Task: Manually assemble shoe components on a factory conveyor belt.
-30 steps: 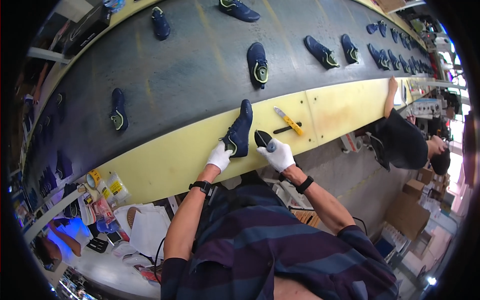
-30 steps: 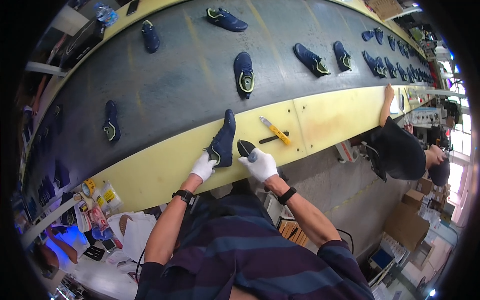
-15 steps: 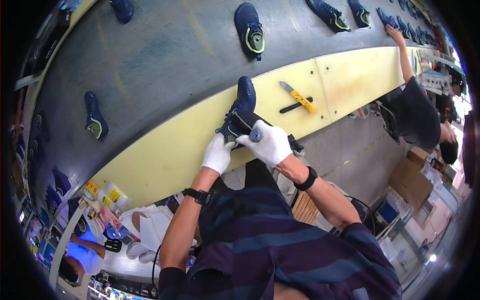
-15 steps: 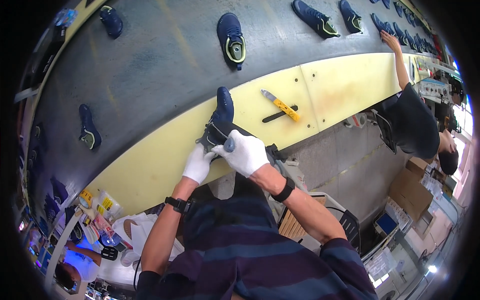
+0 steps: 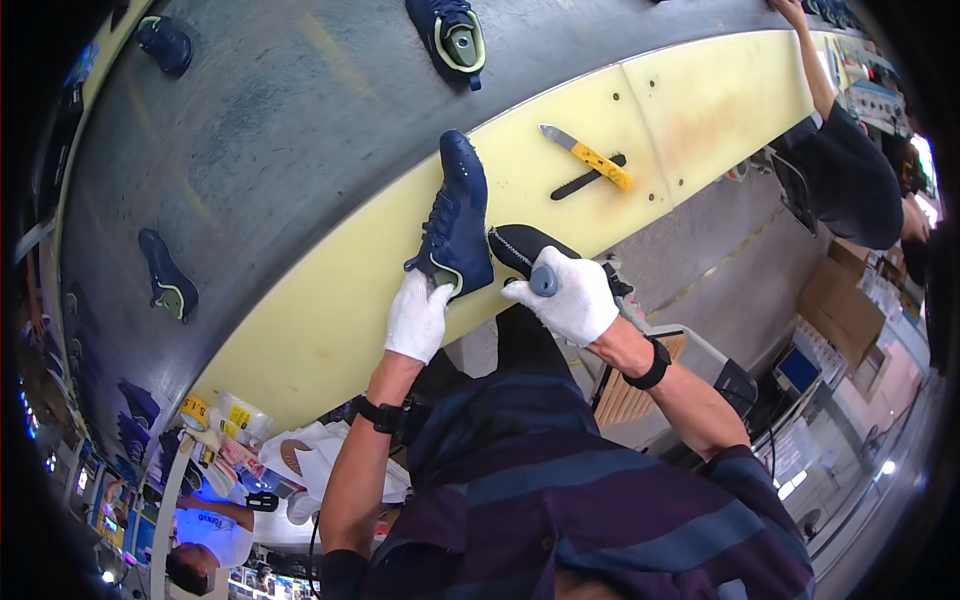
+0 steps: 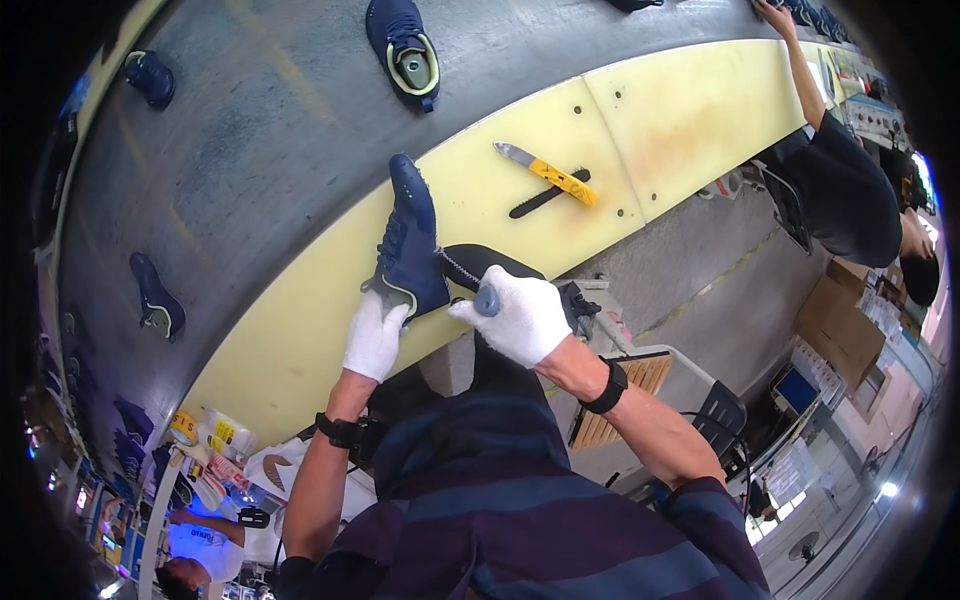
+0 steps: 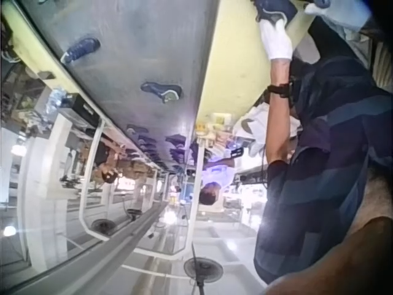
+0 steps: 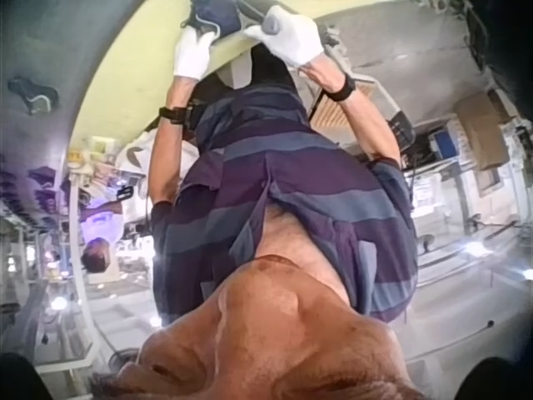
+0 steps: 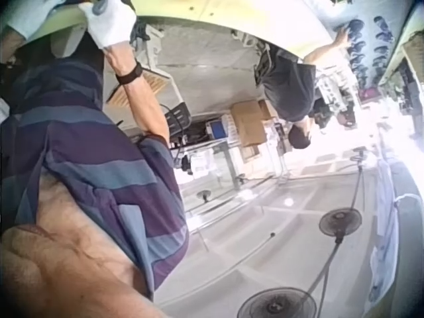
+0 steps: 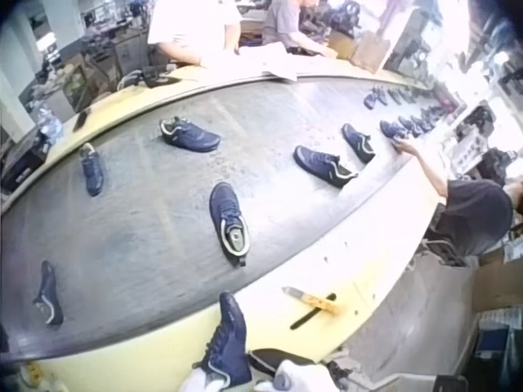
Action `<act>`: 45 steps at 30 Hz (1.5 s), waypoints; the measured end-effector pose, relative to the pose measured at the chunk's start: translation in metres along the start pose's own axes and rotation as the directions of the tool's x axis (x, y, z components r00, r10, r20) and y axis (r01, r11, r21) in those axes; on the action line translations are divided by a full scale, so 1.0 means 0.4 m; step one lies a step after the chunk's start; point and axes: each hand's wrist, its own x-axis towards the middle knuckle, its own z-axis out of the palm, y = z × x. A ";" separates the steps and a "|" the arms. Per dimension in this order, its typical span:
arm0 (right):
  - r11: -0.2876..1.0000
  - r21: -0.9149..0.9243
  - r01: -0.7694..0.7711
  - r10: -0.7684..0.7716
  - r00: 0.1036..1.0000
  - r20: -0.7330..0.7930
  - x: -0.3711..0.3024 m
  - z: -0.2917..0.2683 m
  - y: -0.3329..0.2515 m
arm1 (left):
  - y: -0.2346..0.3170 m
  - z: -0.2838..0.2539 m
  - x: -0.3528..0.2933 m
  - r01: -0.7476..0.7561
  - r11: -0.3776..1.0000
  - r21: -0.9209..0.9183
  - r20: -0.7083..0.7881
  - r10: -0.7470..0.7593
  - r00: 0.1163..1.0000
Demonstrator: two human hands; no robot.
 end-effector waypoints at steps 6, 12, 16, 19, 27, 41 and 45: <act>0.984 -0.094 0.154 -0.154 0.988 0.009 0.046 0.030 -0.059 | 0.004 0.001 0.003 -0.185 0.974 0.132 -0.023 0.189 0.982; 0.982 -0.058 0.179 -0.181 0.983 -0.024 0.032 0.037 -0.057 | 0.046 0.009 -0.013 -0.104 0.985 0.138 -0.069 0.114 0.991; 0.989 -0.045 0.138 -0.137 0.990 0.027 0.059 0.024 -0.096 | 0.036 0.013 -0.014 -0.201 0.974 0.103 -0.100 0.211 0.972; 0.995 -0.014 0.095 -0.094 0.995 0.043 0.096 -0.003 -0.139 | 0.066 0.019 -0.024 -0.060 0.992 0.107 -0.056 0.066 0.996; 0.999 -0.035 -0.006 0.009 0.997 0.080 0.071 -0.008 -0.068 | 0.032 0.029 0.000 -0.039 0.983 0.182 -0.088 0.056 0.995; 0.940 -0.269 -0.208 0.105 0.930 -0.351 0.404 -0.466 0.350 | 0.158 0.100 -0.011 0.071 0.979 -0.189 -0.273 -0.122 0.954; 0.920 -0.367 -0.140 0.003 0.937 -0.349 0.470 -0.521 0.387 | 0.187 0.148 0.002 0.183 0.972 -0.147 -0.380 -0.227 0.897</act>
